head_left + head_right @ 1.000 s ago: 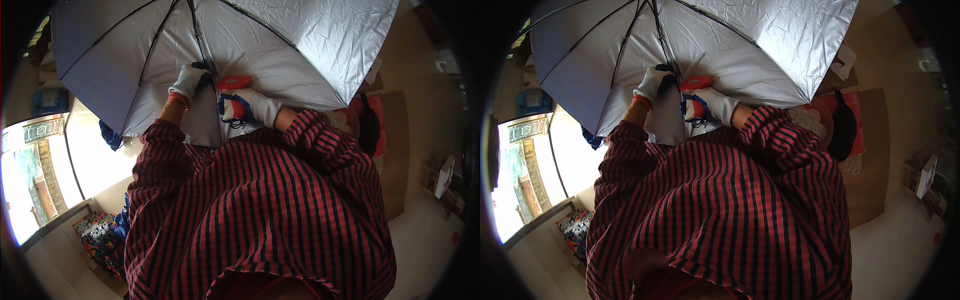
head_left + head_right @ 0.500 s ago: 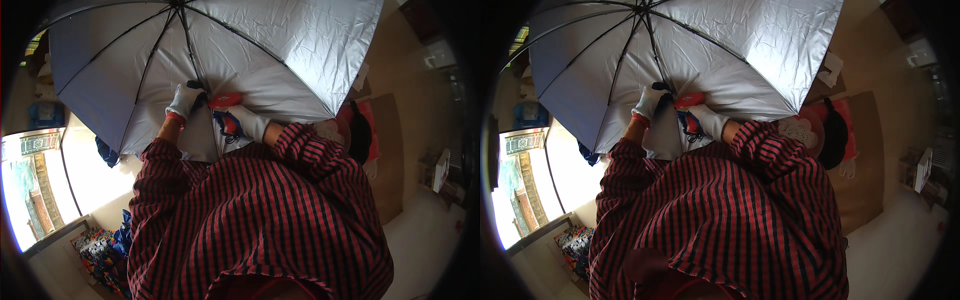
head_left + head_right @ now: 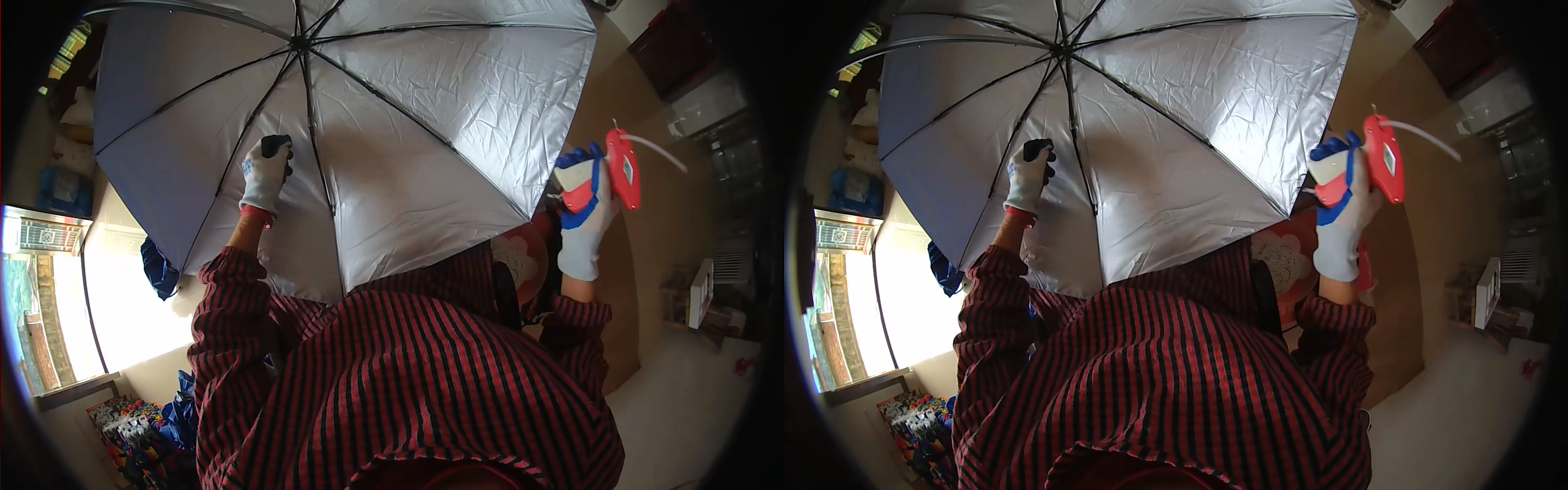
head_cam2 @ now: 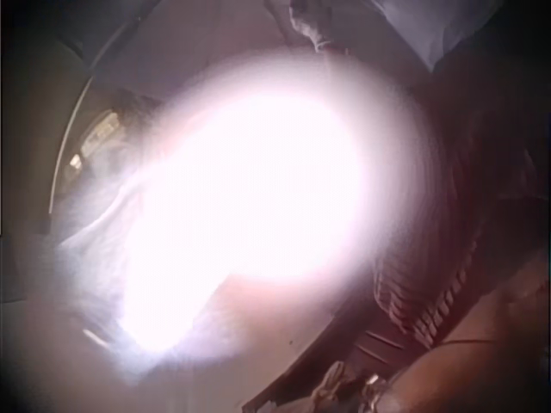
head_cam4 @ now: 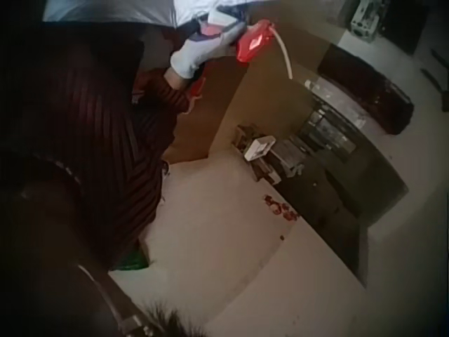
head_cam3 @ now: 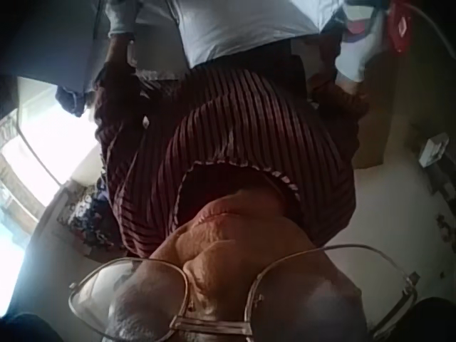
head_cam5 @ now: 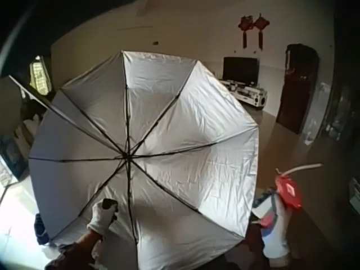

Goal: Repairing umbrellas by inspecting the frame and applying hot glue to secure the fabric to the ribs.

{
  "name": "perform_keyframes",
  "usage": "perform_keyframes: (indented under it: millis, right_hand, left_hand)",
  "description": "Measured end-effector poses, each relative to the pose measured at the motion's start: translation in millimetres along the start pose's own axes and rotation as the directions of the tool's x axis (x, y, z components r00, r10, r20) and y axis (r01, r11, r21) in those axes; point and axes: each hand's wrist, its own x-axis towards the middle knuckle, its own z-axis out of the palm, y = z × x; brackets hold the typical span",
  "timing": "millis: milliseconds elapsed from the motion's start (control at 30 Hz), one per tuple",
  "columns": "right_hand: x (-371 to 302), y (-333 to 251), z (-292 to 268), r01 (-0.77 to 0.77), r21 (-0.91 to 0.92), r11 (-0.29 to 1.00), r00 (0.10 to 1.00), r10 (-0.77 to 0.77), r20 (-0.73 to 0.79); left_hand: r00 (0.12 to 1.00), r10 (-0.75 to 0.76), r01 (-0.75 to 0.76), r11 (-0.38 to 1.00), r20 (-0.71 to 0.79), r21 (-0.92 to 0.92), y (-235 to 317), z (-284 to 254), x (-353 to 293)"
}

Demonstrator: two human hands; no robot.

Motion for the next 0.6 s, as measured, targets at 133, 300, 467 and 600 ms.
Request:
perform_keyframes:
  millis: [133,300,467,600]
  right_hand:
    - [63.2,35.1,-96.9,-0.047,-0.576,0.816,0.967,-0.107,-0.231]
    - [51.5,134.5,-147.4,0.101,-0.992,0.073,0.995,-0.018,0.100]
    - [43.4,165.4,-167.5,0.192,-0.920,-0.341,0.980,0.119,0.160]
    - [57.5,171.0,-171.4,0.193,-0.918,-0.346,0.978,0.145,0.151]
  left_hand:
    - [0.992,-0.125,0.105,0.873,-0.010,-0.476,30.1,-18.5,46.8]
    - [0.905,-0.175,0.397,0.675,0.387,-0.622,63.4,-11.3,128.0]
    - [0.799,-0.100,0.467,0.724,0.592,-0.508,91.8,-7.6,146.1]
    - [0.806,0.422,-0.440,0.896,0.415,-0.057,84.1,9.3,161.2]
